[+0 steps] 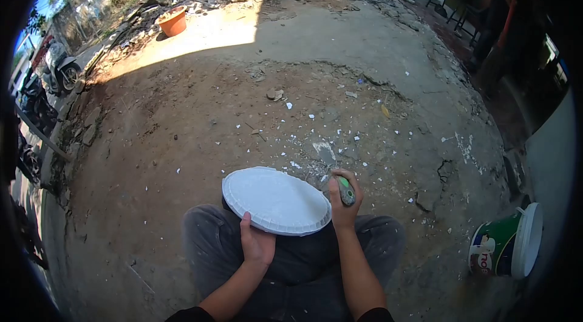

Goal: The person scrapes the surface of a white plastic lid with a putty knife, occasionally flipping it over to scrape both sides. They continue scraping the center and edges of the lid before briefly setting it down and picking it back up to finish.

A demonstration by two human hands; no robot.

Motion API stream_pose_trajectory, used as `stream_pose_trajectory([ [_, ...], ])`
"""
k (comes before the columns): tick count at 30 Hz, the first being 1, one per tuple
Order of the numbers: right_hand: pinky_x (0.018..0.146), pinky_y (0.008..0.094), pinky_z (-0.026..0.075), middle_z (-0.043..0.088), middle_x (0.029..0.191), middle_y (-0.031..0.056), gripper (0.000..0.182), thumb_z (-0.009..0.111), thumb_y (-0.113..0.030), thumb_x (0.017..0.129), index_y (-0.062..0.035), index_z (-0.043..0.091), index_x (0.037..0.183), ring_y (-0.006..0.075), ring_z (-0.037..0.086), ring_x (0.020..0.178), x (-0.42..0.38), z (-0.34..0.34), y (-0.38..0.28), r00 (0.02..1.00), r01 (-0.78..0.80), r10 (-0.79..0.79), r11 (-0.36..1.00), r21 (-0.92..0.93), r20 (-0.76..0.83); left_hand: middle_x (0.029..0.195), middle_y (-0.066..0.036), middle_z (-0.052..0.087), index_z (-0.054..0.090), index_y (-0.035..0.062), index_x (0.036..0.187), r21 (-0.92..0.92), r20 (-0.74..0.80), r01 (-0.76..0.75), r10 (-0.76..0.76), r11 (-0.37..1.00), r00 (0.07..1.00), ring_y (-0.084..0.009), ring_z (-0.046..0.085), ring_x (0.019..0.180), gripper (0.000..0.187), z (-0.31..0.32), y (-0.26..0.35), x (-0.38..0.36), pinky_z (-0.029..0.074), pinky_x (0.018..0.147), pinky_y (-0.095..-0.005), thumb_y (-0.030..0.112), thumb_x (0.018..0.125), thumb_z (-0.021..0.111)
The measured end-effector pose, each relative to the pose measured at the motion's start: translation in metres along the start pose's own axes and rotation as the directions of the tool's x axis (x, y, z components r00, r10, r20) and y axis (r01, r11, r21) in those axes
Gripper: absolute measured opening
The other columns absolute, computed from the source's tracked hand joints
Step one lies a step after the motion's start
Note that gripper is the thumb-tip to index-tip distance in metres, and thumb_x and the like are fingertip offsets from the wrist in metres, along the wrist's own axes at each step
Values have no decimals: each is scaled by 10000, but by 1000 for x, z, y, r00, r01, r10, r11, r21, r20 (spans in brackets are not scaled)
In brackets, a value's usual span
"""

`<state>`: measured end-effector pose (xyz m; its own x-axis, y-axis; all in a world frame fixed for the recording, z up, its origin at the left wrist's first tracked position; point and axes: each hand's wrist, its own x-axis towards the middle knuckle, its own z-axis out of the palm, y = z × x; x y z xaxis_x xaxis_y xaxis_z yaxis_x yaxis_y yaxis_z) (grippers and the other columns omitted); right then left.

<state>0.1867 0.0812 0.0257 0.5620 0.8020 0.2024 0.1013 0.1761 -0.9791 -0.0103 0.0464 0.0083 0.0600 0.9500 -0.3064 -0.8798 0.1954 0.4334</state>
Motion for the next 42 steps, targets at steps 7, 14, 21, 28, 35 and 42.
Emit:
stream_pose_trajectory([
  [7,866,284,461,662,997,61,166,641,-92,891,-5,649,1031,139,604,943,2,2,0,999,-35,35,999,28,3,1429,-138,435,321,4,1453,121,146,-51,34,991,989,-292,422,1335,659,7,-1,-1,320,1131,-460,261,926,623],
  [14,883,290,464,673,1008,73,186,671,-116,879,-2,652,1025,142,618,978,1,5,6,998,11,-10,1000,-18,65,1416,-133,422,295,26,1458,156,13,199,-203,968,979,-284,433,1307,622,10,-21,-17,358,1086,-506,71,923,608],
  [21,604,206,413,612,845,-1,230,658,-143,895,-15,636,1085,49,523,671,4,9,4,976,211,-207,975,-66,64,1497,-175,348,250,48,1490,61,55,347,-350,936,935,-355,363,1379,750,17,-8,-15,311,1114,-626,418,896,519],
  [28,783,303,509,696,964,108,168,670,-111,822,6,679,944,166,658,915,-4,-11,-27,970,196,-170,970,-146,173,1242,-136,600,464,-49,1327,256,67,507,-538,823,840,-287,587,1174,403,1,-29,-18,466,1041,-480,158,994,556],
  [35,636,297,520,667,803,126,171,733,-127,657,1,686,760,202,647,678,-13,-8,-42,750,608,-419,741,-284,512,1341,-166,511,399,-10,1388,387,109,491,-568,780,816,-320,543,1229,445,-4,-43,-24,463,1059,-475,208,1018,515],
  [42,573,308,491,599,625,91,152,662,60,749,3,581,633,168,576,582,-32,22,-34,828,55,-171,972,228,533,1290,-156,543,412,-8,1380,117,36,672,-679,731,733,-301,611,1141,517,-16,-40,-21,524,975,-428,382,1043,439],
])
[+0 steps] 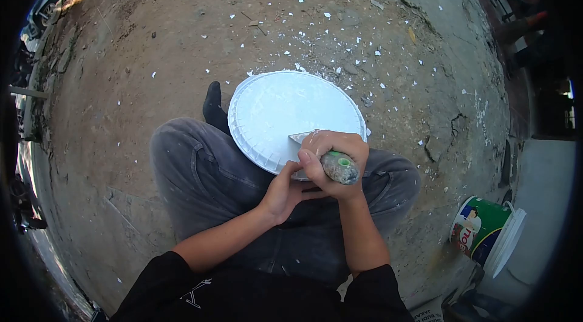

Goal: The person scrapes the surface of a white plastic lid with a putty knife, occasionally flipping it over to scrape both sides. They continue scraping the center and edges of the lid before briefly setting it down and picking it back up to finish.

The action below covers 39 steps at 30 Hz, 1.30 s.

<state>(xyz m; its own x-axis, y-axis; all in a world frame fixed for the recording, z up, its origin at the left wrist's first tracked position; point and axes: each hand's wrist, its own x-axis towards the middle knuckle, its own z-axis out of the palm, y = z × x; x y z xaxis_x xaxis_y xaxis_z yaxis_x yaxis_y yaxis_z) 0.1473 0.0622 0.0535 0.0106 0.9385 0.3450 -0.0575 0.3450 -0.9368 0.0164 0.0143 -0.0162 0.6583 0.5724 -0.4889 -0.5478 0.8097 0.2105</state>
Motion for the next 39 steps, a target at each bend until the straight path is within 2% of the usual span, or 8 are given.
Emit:
stream_pose_trajectory([
  [3,580,310,491,591,604,83,171,658,64,737,-12,558,620,194,585,570,-2,11,0,995,2,-16,990,139,103,1311,-139,522,387,-2,1399,110,-68,-45,53,993,996,-264,585,1174,582,-7,-11,3,520,970,-423,448,1033,429],
  [10,577,307,466,573,602,81,209,719,28,708,-29,543,610,211,562,549,4,21,-6,959,34,-1,993,-112,282,1301,-88,497,397,78,1378,514,27,-155,164,844,986,-155,530,1196,539,5,-2,3,467,980,-325,432,993,527],
  [19,555,325,467,550,562,70,240,621,50,794,-10,521,585,165,494,496,5,2,-14,971,-95,65,988,122,230,1245,-103,578,452,49,1349,308,-34,-45,58,950,998,-209,624,1105,396,7,-3,4,578,841,-354,302,1046,478],
  [23,544,313,459,546,563,71,256,620,16,808,-19,518,576,141,486,509,0,0,3,977,-212,195,942,261,93,1299,-130,524,358,63,1413,270,0,57,-59,961,998,-228,578,1168,581,4,0,3,546,918,-409,412,993,558],
  [28,524,280,437,564,573,73,228,631,-4,809,-18,541,599,129,508,533,-1,-12,-9,967,-34,-9,986,164,256,1273,-101,557,442,44,1352,333,-63,-15,38,943,997,-217,595,1138,424,10,0,3,579,848,-360,316,1034,507],
  [33,515,266,447,537,536,56,236,652,-20,789,-19,531,587,115,493,488,3,-1,-4,979,-134,142,989,-63,150,1265,-109,555,442,42,1349,286,-36,-3,13,958,999,-216,603,1126,423,7,-2,5,582,844,-361,321,1036,501],
  [37,501,280,440,530,550,64,274,632,-47,818,-36,505,576,132,495,509,-2,-11,-6,967,-98,45,974,203,251,1241,-119,578,442,41,1351,323,-77,-19,47,946,996,-232,636,1095,401,5,-4,4,582,846,-358,292,1041,481],
  [39,459,316,417,457,493,44,302,616,-89,818,-43,467,559,147,406,433,-4,-1,14,982,-152,184,913,379,-48,1276,-151,557,401,33,1378,306,1,11,-11,952,1000,-281,602,1166,453,1,-3,4,525,941,-433,309,1028,480],
])
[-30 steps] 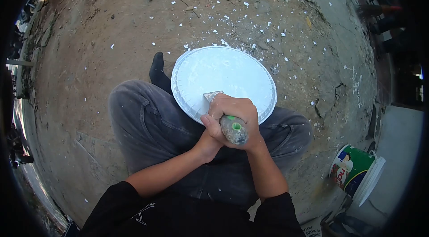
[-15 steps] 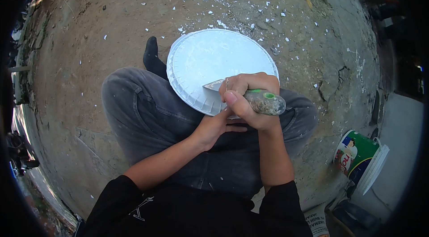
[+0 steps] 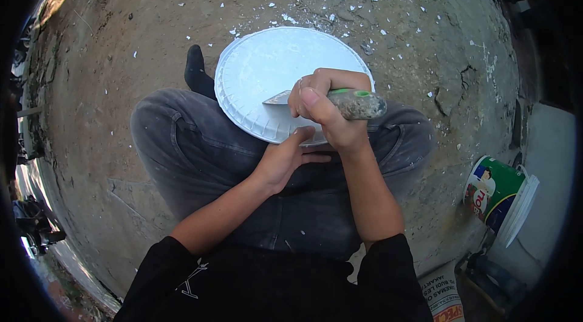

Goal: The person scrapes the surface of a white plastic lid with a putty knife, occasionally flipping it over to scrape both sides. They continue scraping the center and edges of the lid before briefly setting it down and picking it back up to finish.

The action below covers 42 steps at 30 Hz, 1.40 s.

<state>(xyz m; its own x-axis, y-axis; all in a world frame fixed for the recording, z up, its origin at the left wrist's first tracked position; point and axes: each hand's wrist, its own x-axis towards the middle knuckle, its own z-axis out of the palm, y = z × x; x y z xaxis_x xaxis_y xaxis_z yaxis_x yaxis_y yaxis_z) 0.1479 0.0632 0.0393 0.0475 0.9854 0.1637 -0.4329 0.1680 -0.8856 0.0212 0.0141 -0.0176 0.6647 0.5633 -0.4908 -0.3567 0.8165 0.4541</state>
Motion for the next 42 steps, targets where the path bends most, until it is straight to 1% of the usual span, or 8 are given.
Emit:
stream_pose_trajectory([
  [6,470,317,402,424,480,44,320,548,-144,840,-63,420,559,128,378,416,4,-19,-23,959,18,-60,988,152,276,1247,-143,610,450,7,1349,21,-23,-58,59,998,998,-274,671,1078,407,9,8,-3,551,868,-368,271,1039,448],
  [8,449,304,388,442,475,53,329,537,-155,844,-69,405,555,127,387,415,1,-17,-15,995,-56,45,990,126,89,1251,-142,609,453,10,1346,-21,-20,-22,22,1000,1000,-270,669,1079,404,4,6,-5,550,869,-365,271,1038,448],
  [11,460,285,394,476,493,64,292,550,-117,828,-59,439,564,129,411,427,-4,-9,-28,994,26,-37,995,99,103,1254,-143,586,414,46,1374,39,15,-55,54,998,998,-294,635,1113,450,5,7,-2,539,895,-442,329,1030,480],
  [14,474,283,403,515,522,68,256,561,-77,813,-37,485,572,127,446,450,-8,1,-13,986,68,-72,997,34,148,1206,-124,606,468,18,1319,-2,-96,-59,59,998,994,-236,663,1046,367,7,4,-3,572,845,-350,235,1024,486],
  [17,478,291,413,526,537,67,270,561,-82,830,-12,496,577,113,455,470,-4,11,-1,999,13,1,956,-293,47,1204,-108,583,474,37,1313,-105,-103,-3,-8,994,995,-211,626,1066,365,2,0,-3,581,841,-365,260,1025,505],
  [20,491,296,425,537,554,62,260,569,-59,828,-14,496,582,119,469,495,-11,15,-22,989,59,-56,998,-22,134,1198,-105,583,473,39,1314,41,-91,-71,74,997,993,-206,627,1063,390,7,2,-3,582,838,-364,306,1032,498],
  [24,495,316,449,538,549,71,223,544,-15,813,-16,500,595,123,454,473,-10,24,-1,997,38,-35,999,-39,74,1200,-89,585,478,44,1314,-152,-119,-78,60,985,991,-176,624,1048,409,-2,-3,-7,576,829,-332,341,1032,496],
  [42,518,339,475,508,550,77,148,531,49,740,-2,497,605,180,470,475,-9,32,2,952,242,-193,949,-200,236,1093,-53,605,528,67,1198,21,-60,-143,144,989,988,-134,624,968,341,0,-7,0,546,788,-290,334,988,561],
])
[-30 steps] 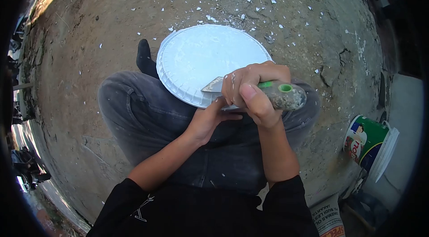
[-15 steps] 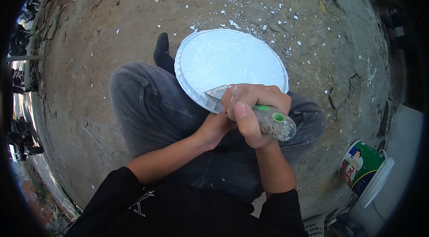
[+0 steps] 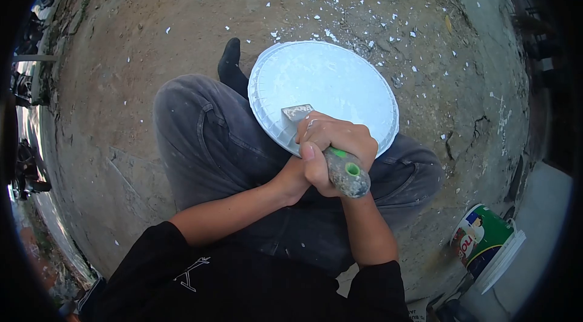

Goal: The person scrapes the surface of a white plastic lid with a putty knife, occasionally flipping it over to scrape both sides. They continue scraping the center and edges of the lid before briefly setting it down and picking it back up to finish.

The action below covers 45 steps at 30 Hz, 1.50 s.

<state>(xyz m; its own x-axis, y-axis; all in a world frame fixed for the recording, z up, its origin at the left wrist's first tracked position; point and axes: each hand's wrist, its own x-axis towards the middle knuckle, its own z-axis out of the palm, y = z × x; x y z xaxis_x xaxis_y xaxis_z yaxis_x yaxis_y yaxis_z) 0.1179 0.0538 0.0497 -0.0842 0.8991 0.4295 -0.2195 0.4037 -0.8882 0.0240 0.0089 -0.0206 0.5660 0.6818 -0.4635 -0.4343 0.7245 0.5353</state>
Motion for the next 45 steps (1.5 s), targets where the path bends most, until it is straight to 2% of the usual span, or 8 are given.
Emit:
stream_pose_trajectory([
  [28,498,303,456,524,546,85,177,569,46,760,13,518,594,174,501,475,-2,6,-10,998,-9,10,1000,-4,64,1134,-70,593,515,64,1242,114,-25,15,-13,993,1000,-151,609,1039,392,-7,-2,-3,534,867,-325,331,964,587],
  [30,491,307,452,518,539,77,165,570,52,736,5,521,586,167,495,468,-3,6,-5,992,-115,115,993,13,-48,1128,-62,595,532,84,1208,-115,10,91,-91,989,996,-113,598,986,323,-4,5,-4,495,832,-267,292,967,581],
  [32,493,308,452,515,537,77,147,583,56,713,5,526,587,179,491,459,0,10,-20,996,-89,89,996,3,-24,1123,-53,598,535,89,1200,-90,10,80,-79,993,997,-111,593,1003,295,-2,4,-5,478,855,-272,257,963,584],
  [34,497,336,436,499,534,67,232,567,-30,807,-22,481,591,178,475,467,2,14,-32,985,35,-15,992,-117,170,1153,-46,587,522,80,1220,399,83,-187,168,898,982,-123,577,1085,315,-9,-3,-9,469,923,-311,254,965,581],
  [38,489,324,450,491,508,51,254,580,-42,789,-39,473,558,176,465,432,-5,10,4,997,-18,37,959,-282,61,1217,-46,553,512,96,1230,9,130,-16,14,1000,991,-112,530,1159,307,-5,1,-1,434,969,-311,269,981,558],
  [40,489,322,449,487,508,55,238,577,-31,784,-29,477,568,181,457,433,-1,15,-12,997,30,-13,969,-246,71,1220,-47,554,505,97,1242,64,87,35,-40,997,995,-120,529,1174,321,-6,-7,-1,431,983,-310,286,987,552],
  [43,489,323,445,486,526,64,215,574,-24,779,-12,485,584,179,461,469,-2,15,-20,996,10,0,993,-119,87,1188,-21,577,542,133,1243,605,196,-358,303,711,933,-128,556,1148,389,-11,-4,-7,438,983,-322,370,937,578],
  [45,487,312,444,494,528,79,183,590,16,726,-13,496,572,196,486,462,0,7,-3,997,-3,21,975,-222,79,1195,-34,565,522,116,1252,336,105,-174,147,926,984,-127,542,1158,378,-7,-1,-5,431,988,-316,350,959,576],
])
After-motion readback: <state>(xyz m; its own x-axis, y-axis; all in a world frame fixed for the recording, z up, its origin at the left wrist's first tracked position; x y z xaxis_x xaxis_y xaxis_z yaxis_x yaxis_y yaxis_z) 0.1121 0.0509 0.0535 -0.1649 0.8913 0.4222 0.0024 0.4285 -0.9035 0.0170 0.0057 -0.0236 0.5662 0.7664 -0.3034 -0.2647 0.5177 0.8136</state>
